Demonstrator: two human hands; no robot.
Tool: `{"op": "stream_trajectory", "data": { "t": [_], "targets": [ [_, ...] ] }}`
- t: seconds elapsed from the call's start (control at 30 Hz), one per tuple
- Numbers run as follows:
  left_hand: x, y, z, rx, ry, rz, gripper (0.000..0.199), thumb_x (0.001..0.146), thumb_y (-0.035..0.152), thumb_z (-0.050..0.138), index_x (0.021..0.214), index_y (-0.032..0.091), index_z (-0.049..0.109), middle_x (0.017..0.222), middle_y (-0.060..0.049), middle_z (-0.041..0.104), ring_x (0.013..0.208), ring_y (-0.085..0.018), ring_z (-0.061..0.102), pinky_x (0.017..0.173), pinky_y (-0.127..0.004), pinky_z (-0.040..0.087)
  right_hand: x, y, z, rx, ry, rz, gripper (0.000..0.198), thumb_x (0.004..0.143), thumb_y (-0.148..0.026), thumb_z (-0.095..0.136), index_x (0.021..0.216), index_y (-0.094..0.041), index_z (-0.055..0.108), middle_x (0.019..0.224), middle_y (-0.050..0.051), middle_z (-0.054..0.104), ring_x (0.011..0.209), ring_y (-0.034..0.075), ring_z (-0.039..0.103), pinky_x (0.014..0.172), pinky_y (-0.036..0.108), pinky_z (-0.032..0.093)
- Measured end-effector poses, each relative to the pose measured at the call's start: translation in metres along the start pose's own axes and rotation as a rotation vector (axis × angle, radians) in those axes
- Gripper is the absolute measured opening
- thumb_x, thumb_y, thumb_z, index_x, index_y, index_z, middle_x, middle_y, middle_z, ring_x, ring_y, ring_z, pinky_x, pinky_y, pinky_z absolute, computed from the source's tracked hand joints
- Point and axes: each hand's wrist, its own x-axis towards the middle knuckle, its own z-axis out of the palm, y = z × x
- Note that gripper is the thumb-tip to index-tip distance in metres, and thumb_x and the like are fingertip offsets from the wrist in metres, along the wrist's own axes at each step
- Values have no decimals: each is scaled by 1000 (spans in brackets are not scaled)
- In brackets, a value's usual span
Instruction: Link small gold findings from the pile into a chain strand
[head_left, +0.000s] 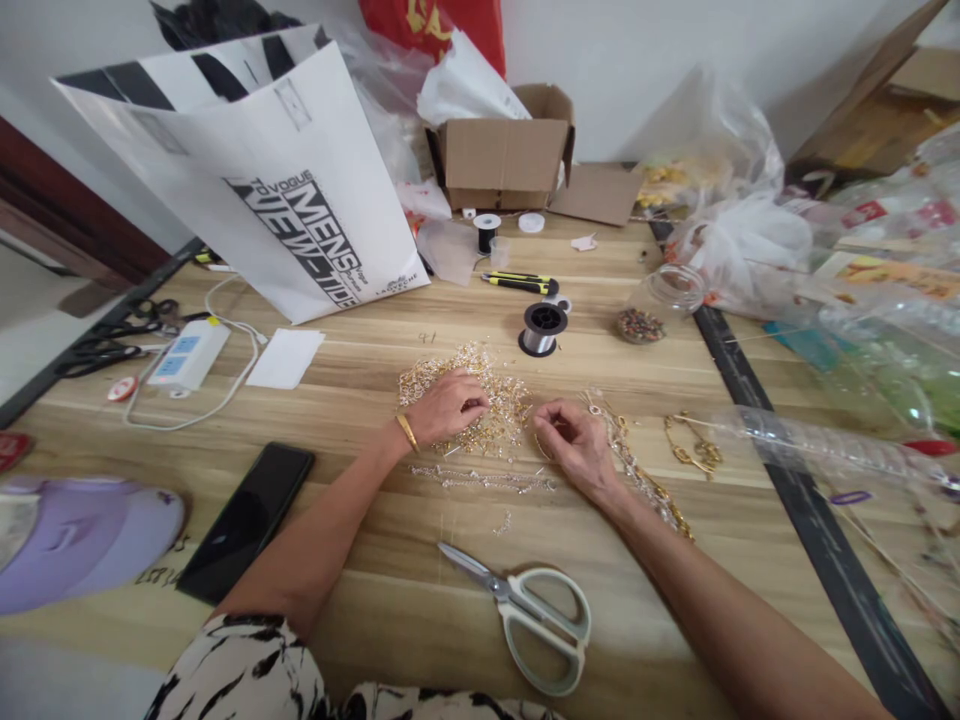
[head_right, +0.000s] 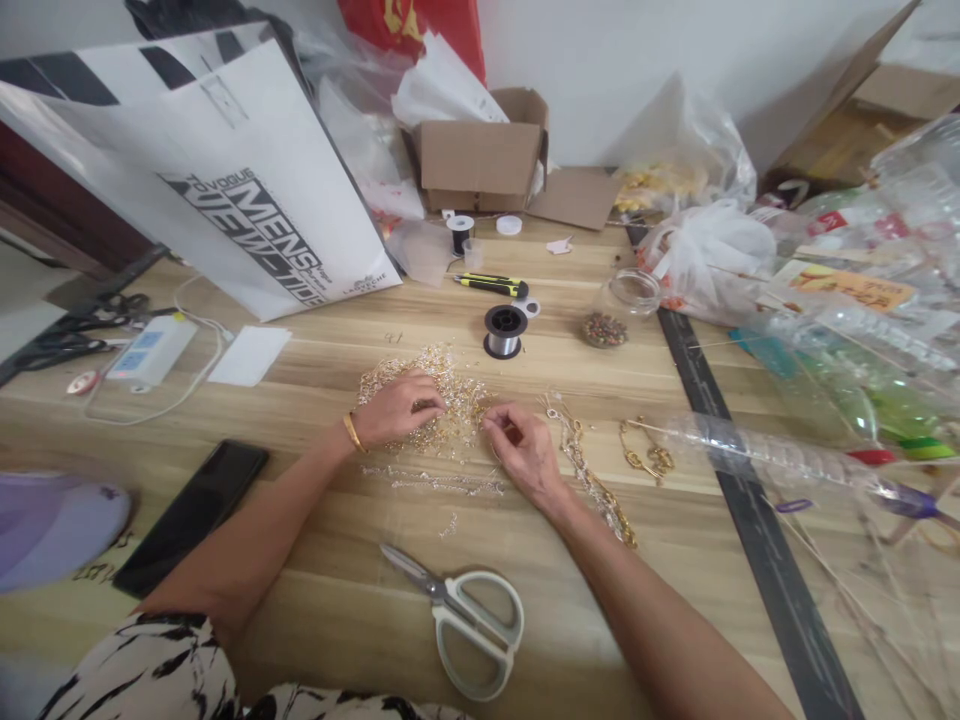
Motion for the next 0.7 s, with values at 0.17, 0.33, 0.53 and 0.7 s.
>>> {"op": "stream_trajectory", "data": {
  "t": [0.17,0.33,0.53,0.7],
  "targets": [
    [0,-1,1,-6,29,13,12,82,17,58,74,14,66,76,-4,64,79,-17,51,81,-31,39,0,-1,0,-2,5,5,16,82,-32,56,79,-17,60,69,2,61,57,12,53,49,22,42],
    [0,3,-1,-23,23,14,12,81,16,59,72,15,66,74,-4,64,78,-17,52,81,-32,40,0,0,0,4,-3,14,17,82,-32,55,79,-16,60,70,2,61,57,12,52,49,23,42],
    [0,6,-6,-133,29,66,15,83,14,55,84,18,70,82,-3,69,83,-16,56,82,-32,42,0,2,0,4,-1,20,18,82,-34,55,80,-17,60,70,3,61,58,12,54,49,22,42],
    [-3,3,-14,-195,53,57,14,84,18,56,86,17,70,81,-4,70,78,-14,59,80,-31,44,0,1,1,7,-1,17,17,81,-33,56,78,-17,60,69,2,60,57,12,53,48,22,42]
  ]
}}
